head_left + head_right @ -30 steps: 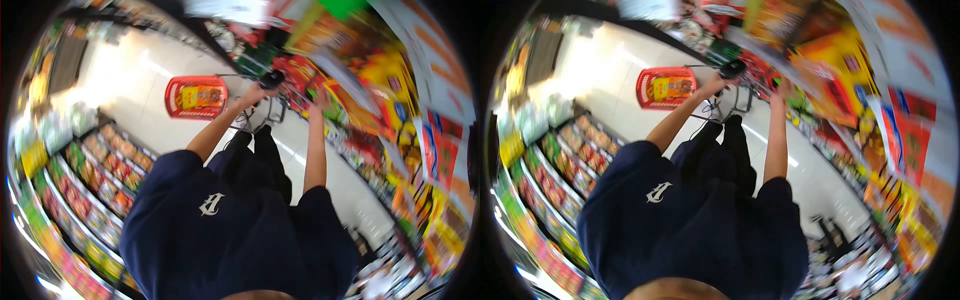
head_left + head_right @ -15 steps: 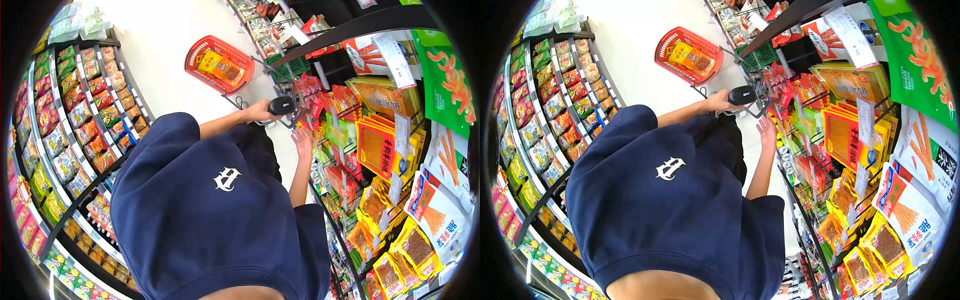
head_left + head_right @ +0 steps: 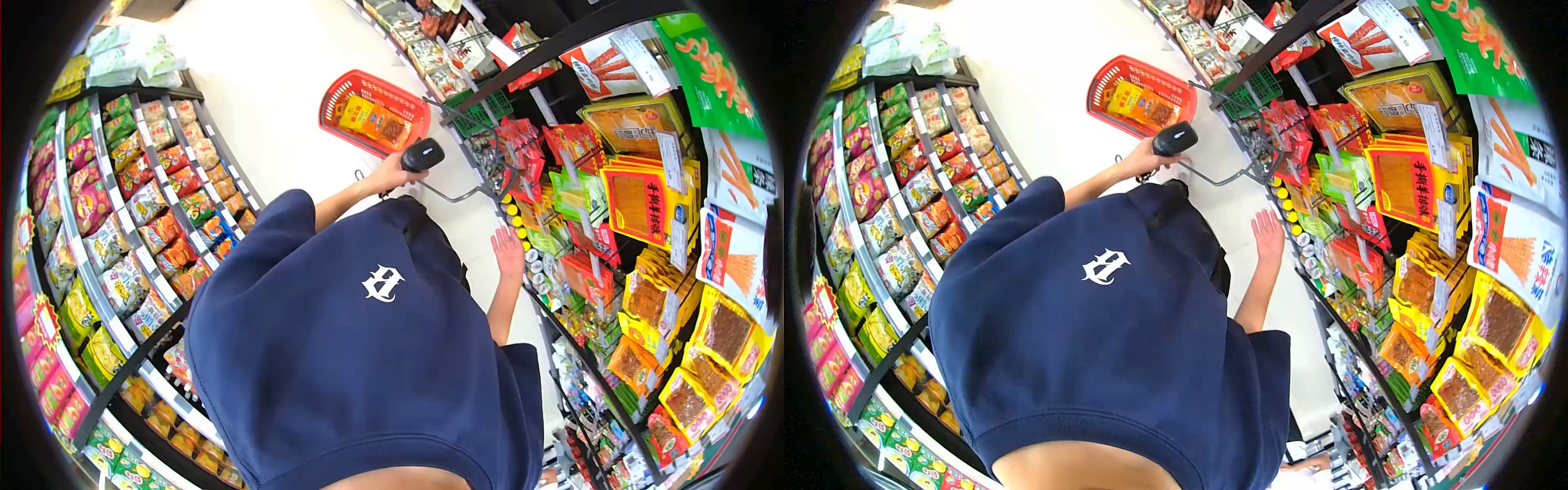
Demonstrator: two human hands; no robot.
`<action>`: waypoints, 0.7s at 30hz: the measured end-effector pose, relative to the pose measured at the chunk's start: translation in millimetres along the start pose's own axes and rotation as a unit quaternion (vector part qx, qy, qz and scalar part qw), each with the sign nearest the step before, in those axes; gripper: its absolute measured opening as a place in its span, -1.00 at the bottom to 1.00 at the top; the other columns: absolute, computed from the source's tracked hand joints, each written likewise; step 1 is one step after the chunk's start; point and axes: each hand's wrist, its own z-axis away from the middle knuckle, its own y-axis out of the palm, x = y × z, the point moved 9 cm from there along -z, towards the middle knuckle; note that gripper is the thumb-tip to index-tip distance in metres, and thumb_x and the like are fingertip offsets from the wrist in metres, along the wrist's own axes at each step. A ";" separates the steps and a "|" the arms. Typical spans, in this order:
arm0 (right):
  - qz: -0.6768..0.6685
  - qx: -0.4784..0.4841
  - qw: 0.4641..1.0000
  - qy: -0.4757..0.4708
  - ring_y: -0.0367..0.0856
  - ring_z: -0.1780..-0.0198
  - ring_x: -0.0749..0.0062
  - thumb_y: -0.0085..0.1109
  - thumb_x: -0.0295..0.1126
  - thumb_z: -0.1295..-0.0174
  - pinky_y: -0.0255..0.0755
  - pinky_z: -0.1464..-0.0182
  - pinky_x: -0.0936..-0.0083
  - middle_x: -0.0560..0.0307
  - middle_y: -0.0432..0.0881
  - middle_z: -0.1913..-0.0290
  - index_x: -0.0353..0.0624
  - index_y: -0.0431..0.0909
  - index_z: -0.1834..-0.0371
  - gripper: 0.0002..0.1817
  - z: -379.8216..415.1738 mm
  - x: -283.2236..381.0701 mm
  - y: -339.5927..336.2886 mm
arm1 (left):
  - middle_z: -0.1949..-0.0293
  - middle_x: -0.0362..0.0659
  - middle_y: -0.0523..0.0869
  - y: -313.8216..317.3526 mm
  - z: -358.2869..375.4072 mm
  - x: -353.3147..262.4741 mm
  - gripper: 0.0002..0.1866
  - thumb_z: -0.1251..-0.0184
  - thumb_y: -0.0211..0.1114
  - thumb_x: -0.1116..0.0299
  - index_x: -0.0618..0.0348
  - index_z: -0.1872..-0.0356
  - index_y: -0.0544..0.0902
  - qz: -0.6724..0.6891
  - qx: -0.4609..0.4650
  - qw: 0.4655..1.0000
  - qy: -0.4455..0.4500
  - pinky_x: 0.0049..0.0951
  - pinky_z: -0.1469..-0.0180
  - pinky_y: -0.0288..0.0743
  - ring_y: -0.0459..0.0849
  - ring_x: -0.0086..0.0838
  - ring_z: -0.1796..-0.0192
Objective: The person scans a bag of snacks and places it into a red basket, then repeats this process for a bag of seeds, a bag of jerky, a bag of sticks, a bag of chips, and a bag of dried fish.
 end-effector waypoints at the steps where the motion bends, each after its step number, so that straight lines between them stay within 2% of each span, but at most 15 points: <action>1: -0.027 -0.022 0.999 -0.005 0.42 -0.33 0.05 0.11 -0.33 -0.35 0.39 -0.32 0.00 -0.07 0.44 -0.28 -0.18 0.40 -0.22 -0.60 7.2 -3.6 -6.3 | 0.44 -0.26 0.67 -9.4 12.8 4.6 -0.63 -0.17 0.45 0.22 0.16 0.06 0.62 -0.006 -0.012 1.000 -0.016 -0.53 0.42 0.48 0.63 -0.61 0.44; 2: -0.053 -0.043 0.998 -0.013 0.42 -0.32 0.08 0.14 -0.36 -0.33 0.39 -0.32 0.00 -0.04 0.45 -0.27 -0.17 0.42 -0.19 -0.62 13.1 -5.8 -12.5 | 0.44 -0.26 0.67 -17.6 23.5 13.2 -0.65 -0.16 0.45 0.25 0.18 0.08 0.63 0.003 -0.029 0.999 -0.016 -0.53 0.43 0.48 0.62 -0.62 0.45; 3: -0.067 -0.018 0.997 -0.037 0.43 -0.32 0.10 0.15 -0.37 -0.33 0.39 -0.32 0.01 -0.02 0.47 -0.26 -0.16 0.42 -0.19 -0.63 19.6 -7.4 -11.6 | 0.43 -0.24 0.68 -25.0 37.3 16.3 -0.67 -0.15 0.45 0.28 0.20 0.12 0.64 0.016 -0.051 0.998 -0.033 -0.52 0.43 0.49 0.61 -0.61 0.47; 5: -0.095 -0.032 0.993 -0.056 0.42 -0.32 0.11 0.14 -0.37 -0.34 0.38 -0.33 0.01 -0.01 0.49 -0.22 -0.16 0.42 -0.18 -0.63 37.4 -15.8 -5.3 | 0.46 -0.22 0.68 -42.1 63.9 26.8 -0.71 -0.13 0.44 0.30 0.25 0.20 0.65 0.031 -0.134 0.989 -0.048 -0.51 0.47 0.48 0.59 -0.59 0.52; 6: -0.098 -0.033 0.993 -0.053 0.42 -0.32 0.11 0.14 -0.37 -0.34 0.38 -0.33 0.01 -0.01 0.49 -0.22 -0.16 0.42 -0.18 -0.63 44.9 -25.5 -4.7 | 0.46 -0.22 0.68 -43.0 75.4 33.5 -0.71 -0.13 0.44 0.30 0.25 0.20 0.65 0.028 -0.134 0.989 -0.051 -0.51 0.47 0.48 0.59 -0.59 0.52; 8: -0.112 -0.036 0.991 -0.067 0.43 -0.31 0.14 0.14 -0.39 -0.33 0.35 -0.35 0.02 0.01 0.50 -0.20 -0.16 0.45 -0.15 -0.66 52.8 -48.4 3.0 | 0.50 -0.21 0.68 -58.7 102.1 56.7 -0.75 -0.10 0.44 0.32 0.28 0.30 0.66 0.060 -0.190 0.974 -0.106 -0.51 0.52 0.46 0.57 -0.58 0.58; 11: -0.184 -0.016 0.982 -0.033 0.44 -0.28 0.20 0.12 -0.41 -0.33 0.32 -0.37 0.00 0.06 0.52 -0.19 -0.15 0.48 -0.10 -0.71 43.7 -103.7 5.0 | 0.54 -0.21 0.66 -67.7 135.2 65.2 -0.77 -0.08 0.44 0.32 0.27 0.38 0.65 0.019 -0.167 0.979 -0.115 -0.51 0.56 0.43 0.55 -0.58 0.60; 12: -0.233 -0.041 0.972 0.007 0.46 -0.25 0.25 0.12 -0.42 -0.33 0.31 -0.36 -0.02 0.11 0.55 -0.15 -0.13 0.50 -0.07 -0.74 38.8 -126.5 7.1 | 0.54 -0.22 0.66 -70.1 145.6 63.6 -0.77 -0.07 0.44 0.31 0.26 0.39 0.64 0.025 -0.158 0.982 -0.097 -0.52 0.54 0.43 0.54 -0.59 0.60; 13: -0.231 -0.042 0.972 0.006 0.46 -0.25 0.25 0.12 -0.42 -0.33 0.31 -0.36 -0.02 0.11 0.55 -0.15 -0.13 0.50 -0.07 -0.74 32.4 -140.7 12.8 | 0.54 -0.22 0.66 -76.2 152.2 66.1 -0.77 -0.07 0.44 0.31 0.26 0.39 0.64 0.028 -0.158 0.982 -0.098 -0.52 0.54 0.43 0.54 -0.59 0.60; 15: -0.255 0.035 0.965 0.054 0.47 -0.25 0.27 0.10 -0.41 -0.34 0.31 -0.34 -0.04 0.14 0.57 -0.12 -0.11 0.51 -0.07 -0.75 29.3 -183.6 36.5 | 0.54 -0.23 0.66 -86.6 174.2 75.3 -0.77 -0.07 0.44 0.31 0.26 0.38 0.64 -0.001 -0.141 0.985 -0.095 -0.52 0.53 0.43 0.53 -0.61 0.58; 18: -0.245 0.067 0.964 0.079 0.48 -0.23 0.25 0.09 -0.39 -0.35 0.33 -0.33 -0.01 0.13 0.58 -0.11 -0.09 0.50 -0.07 -0.74 35.2 -221.5 87.7 | 0.53 -0.23 0.67 -108.2 199.4 83.4 -0.77 -0.07 0.44 0.33 0.26 0.35 0.64 -0.027 -0.129 0.987 -0.096 -0.50 0.49 0.45 0.55 -0.59 0.55; 20: -0.146 0.097 0.983 0.063 0.48 -0.21 0.23 0.05 -0.32 -0.37 0.35 -0.32 0.04 0.11 0.58 -0.09 -0.09 0.49 -0.10 -0.72 28.3 -231.2 119.0 | 0.51 -0.20 0.68 -120.5 206.4 86.4 -0.77 -0.06 0.43 0.33 0.27 0.36 0.65 -0.028 -0.123 0.986 -0.110 -0.48 0.44 0.45 0.58 -0.56 0.52; 21: -0.148 0.100 0.982 0.056 0.48 -0.21 0.23 0.05 -0.32 -0.37 0.35 -0.32 0.04 0.11 0.58 -0.09 -0.09 0.49 -0.10 -0.72 26.9 -236.9 133.3 | 0.50 -0.18 0.69 -126.5 208.0 85.4 -0.78 -0.05 0.43 0.33 0.28 0.38 0.66 -0.045 -0.116 0.985 -0.121 -0.44 0.41 0.47 0.58 -0.57 0.51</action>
